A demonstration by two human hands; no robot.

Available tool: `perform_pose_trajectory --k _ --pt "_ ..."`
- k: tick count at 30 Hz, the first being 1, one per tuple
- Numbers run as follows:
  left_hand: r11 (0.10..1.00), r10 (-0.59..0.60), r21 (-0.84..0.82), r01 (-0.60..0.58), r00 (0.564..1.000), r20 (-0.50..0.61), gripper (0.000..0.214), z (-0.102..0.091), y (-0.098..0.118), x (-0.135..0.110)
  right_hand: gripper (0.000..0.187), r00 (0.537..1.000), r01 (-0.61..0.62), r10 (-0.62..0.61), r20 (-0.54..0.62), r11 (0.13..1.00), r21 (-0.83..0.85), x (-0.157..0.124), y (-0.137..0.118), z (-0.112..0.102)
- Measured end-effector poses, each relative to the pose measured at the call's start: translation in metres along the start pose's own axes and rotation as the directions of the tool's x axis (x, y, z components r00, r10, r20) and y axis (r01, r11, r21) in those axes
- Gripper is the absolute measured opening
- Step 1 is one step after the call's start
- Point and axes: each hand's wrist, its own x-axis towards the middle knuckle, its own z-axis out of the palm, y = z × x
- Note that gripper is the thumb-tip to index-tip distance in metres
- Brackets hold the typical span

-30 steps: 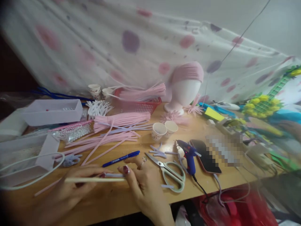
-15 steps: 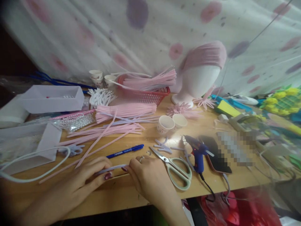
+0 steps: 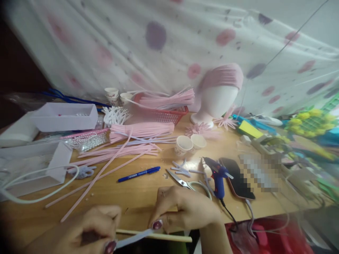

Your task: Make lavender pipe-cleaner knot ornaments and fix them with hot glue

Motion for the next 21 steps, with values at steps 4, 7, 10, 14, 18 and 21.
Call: perform_pose_trajectory --k 4,7,10,14,18,21 --pt "0.982 0.103 -0.147 -0.117 0.990 -0.099 0.045 0.001 0.003 0.001 0.044 0.947 -0.136 0.204 -0.249 0.955 0.264 0.006 0.008 0.015" --pt "0.957 0.179 -0.164 -0.238 0.934 -0.308 0.043 0.000 0.008 0.012 0.034 0.759 -0.232 0.278 -0.588 0.960 0.154 0.023 0.007 0.049" --pt "0.962 0.167 -0.108 -0.250 0.856 -0.490 0.034 0.000 0.009 0.025 0.025 0.734 -0.333 0.195 -0.651 0.938 -0.095 0.038 0.000 0.081" --pt "0.973 0.193 -0.006 -0.232 0.824 -0.532 0.034 0.000 0.009 0.030 0.020 0.815 -0.272 0.029 -0.579 0.901 -0.337 0.040 -0.011 0.088" --pt "0.973 0.222 0.155 -0.174 0.891 -0.397 0.030 -0.004 0.015 0.021 0.020 0.840 -0.243 -0.084 -0.536 0.825 -0.510 0.032 -0.027 0.056" --pt "0.941 0.245 0.290 -0.174 0.942 -0.228 0.023 -0.006 0.020 0.016 0.026 0.865 -0.220 -0.196 -0.461 0.679 -0.701 0.032 -0.035 0.036"
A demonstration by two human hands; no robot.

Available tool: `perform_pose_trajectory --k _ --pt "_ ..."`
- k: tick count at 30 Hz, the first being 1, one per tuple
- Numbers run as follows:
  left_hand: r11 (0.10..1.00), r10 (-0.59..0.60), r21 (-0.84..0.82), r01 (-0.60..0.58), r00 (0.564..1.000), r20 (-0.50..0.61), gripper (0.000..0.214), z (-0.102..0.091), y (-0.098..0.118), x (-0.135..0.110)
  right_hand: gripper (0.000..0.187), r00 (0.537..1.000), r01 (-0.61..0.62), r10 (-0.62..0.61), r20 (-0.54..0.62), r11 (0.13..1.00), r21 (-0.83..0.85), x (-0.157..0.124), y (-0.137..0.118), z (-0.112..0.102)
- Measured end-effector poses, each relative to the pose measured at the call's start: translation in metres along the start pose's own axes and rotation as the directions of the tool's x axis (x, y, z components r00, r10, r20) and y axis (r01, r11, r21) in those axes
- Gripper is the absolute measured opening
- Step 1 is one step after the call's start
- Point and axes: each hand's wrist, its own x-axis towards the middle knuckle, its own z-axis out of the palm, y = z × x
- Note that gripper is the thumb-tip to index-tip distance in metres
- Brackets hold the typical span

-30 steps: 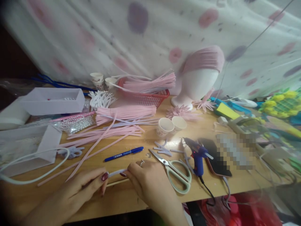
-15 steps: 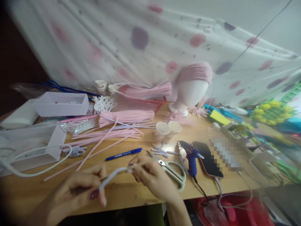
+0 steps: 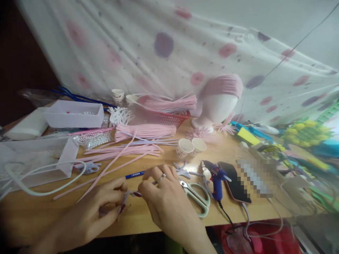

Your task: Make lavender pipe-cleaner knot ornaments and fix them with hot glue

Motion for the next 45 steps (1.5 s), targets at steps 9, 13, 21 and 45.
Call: perform_pose_trajectory --k 9,13,21,45 --pt "0.990 0.081 0.138 -0.038 0.944 -0.319 0.025 0.005 -0.013 -0.003 0.024 0.956 -0.273 0.277 -0.095 0.961 0.050 -0.002 0.014 0.022" --pt "0.994 -0.093 -0.100 0.048 0.855 -0.511 0.023 0.024 -0.020 -0.003 0.023 0.895 -0.329 0.357 -0.267 0.933 0.146 -0.003 0.012 0.036" --pt "0.732 -0.298 -0.671 0.123 0.943 -0.152 0.030 0.035 -0.011 0.005 0.022 0.881 -0.286 0.293 -0.371 0.955 0.075 -0.002 0.003 0.040" --pt "0.545 -0.261 -0.839 0.001 0.950 -0.169 0.051 0.037 -0.009 0.005 0.030 0.967 -0.217 0.249 -0.057 0.918 0.332 -0.006 0.024 0.032"
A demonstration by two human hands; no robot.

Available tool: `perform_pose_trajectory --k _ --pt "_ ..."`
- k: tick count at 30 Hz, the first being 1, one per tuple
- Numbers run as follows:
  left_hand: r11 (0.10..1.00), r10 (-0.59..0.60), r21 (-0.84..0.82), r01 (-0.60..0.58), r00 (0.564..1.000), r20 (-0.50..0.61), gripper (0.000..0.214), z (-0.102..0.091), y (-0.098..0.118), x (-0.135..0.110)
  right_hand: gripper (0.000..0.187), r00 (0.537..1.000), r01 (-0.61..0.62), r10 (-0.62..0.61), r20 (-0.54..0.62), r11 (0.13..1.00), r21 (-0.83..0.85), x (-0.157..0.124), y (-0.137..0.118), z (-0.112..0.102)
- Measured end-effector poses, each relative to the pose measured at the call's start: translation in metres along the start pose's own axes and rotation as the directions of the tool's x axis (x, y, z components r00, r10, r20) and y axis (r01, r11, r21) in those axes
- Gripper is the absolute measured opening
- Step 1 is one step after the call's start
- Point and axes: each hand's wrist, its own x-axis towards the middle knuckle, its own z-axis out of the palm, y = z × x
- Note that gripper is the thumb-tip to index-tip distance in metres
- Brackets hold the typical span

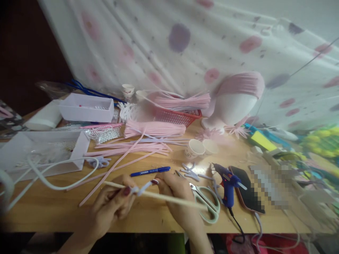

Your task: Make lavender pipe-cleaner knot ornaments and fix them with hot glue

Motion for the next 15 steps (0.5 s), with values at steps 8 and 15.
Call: perform_pose_trajectory --k 8,15 --pt "0.819 0.337 0.535 -0.209 0.929 -0.153 0.032 -0.002 -0.013 0.007 0.027 0.992 0.098 -0.092 0.083 0.993 -0.063 -0.022 -0.033 0.024" --pt "0.840 0.202 0.517 -0.163 0.979 -0.021 0.035 -0.009 -0.002 -0.002 0.024 0.977 0.157 -0.140 0.159 0.982 -0.102 -0.004 -0.043 -0.023"
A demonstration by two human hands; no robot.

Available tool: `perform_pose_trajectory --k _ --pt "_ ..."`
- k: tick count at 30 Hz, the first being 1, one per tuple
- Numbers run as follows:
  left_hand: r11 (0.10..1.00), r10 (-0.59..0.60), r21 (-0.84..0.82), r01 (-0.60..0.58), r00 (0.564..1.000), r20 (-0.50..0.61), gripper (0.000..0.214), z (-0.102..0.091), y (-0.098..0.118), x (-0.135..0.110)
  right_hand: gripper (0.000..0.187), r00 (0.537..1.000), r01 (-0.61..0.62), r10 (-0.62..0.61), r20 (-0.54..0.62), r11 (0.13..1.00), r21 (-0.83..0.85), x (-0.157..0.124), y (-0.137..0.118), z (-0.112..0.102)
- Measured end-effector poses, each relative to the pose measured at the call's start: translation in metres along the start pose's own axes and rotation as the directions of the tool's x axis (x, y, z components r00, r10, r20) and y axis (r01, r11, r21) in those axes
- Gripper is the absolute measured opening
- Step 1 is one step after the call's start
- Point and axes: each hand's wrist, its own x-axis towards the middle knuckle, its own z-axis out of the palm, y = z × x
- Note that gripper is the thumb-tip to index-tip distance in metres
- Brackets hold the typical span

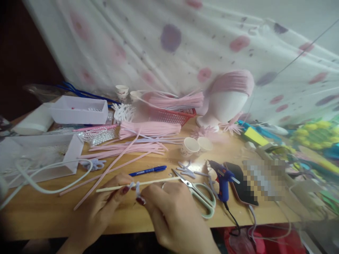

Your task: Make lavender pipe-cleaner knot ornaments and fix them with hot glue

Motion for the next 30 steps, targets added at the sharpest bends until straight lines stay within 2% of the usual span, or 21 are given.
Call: perform_pose_trajectory --k 3,5,8,10,11,13,15,17,19,22,24,26,28,30 --pt "0.965 -0.091 -0.237 0.109 0.992 0.086 0.044 -0.006 -0.003 -0.004 0.024 0.999 0.025 -0.025 -0.044 1.000 0.007 0.013 0.016 -0.018" --pt "0.900 -0.107 -0.412 0.142 0.988 0.108 0.046 -0.009 -0.004 -0.005 0.023 0.998 0.041 -0.037 -0.042 0.993 0.107 0.023 0.031 -0.021" --pt "0.768 -0.086 -0.623 0.147 0.988 0.127 0.040 -0.009 -0.001 0.000 0.029 1.000 0.012 -0.015 0.010 0.955 0.295 0.031 0.047 -0.008" --pt "0.732 -0.143 -0.666 0.143 0.988 0.054 0.037 -0.007 0.003 0.006 0.030 0.999 -0.034 0.029 0.021 0.951 0.308 0.029 0.048 0.007" --pt "0.748 -0.179 -0.652 0.123 0.984 -0.020 0.037 -0.005 0.005 0.009 0.030 0.997 -0.067 0.051 0.062 0.956 0.287 0.025 0.045 0.016" --pt "0.834 -0.205 -0.549 0.062 0.958 -0.203 0.035 -0.001 0.008 0.013 0.031 0.992 -0.102 0.080 0.097 0.965 0.241 0.017 0.034 0.029" --pt "0.940 -0.140 -0.340 0.010 0.922 -0.361 0.032 0.004 0.008 0.013 0.032 0.988 -0.110 0.088 0.125 0.979 0.174 0.008 0.020 0.036" --pt "0.994 -0.042 -0.107 -0.005 0.902 -0.431 0.025 0.008 0.007 0.009 0.033 0.981 -0.132 0.114 0.157 0.985 0.107 0.004 0.008 0.033" --pt "0.999 0.024 0.045 -0.007 0.917 -0.398 0.020 0.009 0.006 0.002 0.031 0.982 -0.129 0.114 0.152 0.988 0.090 0.004 0.002 0.023" --pt "0.998 0.006 0.064 0.013 0.959 -0.283 0.020 0.002 0.006 -0.009 0.028 0.994 -0.068 0.056 0.098 0.990 0.120 0.011 0.007 0.000" --pt "0.997 -0.071 -0.041 0.064 0.976 -0.206 0.026 -0.006 0.008 -0.013 0.027 0.997 -0.015 0.003 0.081 0.989 0.146 0.018 0.017 -0.014" --pt "0.970 -0.153 -0.207 0.131 0.984 -0.094 0.039 -0.013 0.011 -0.014 0.029 0.988 0.044 -0.078 0.136 0.970 0.239 0.025 0.030 -0.022" --pt "0.904 -0.218 -0.373 0.210 0.976 0.021 0.049 -0.016 0.014 -0.011 0.032 0.968 0.057 -0.143 0.207 0.927 0.371 0.029 0.041 -0.022" --pt "0.826 -0.254 -0.508 0.246 0.966 0.054 0.050 -0.014 0.015 -0.004 0.033 0.973 0.001 -0.098 0.208 0.906 0.424 0.028 0.047 -0.013"
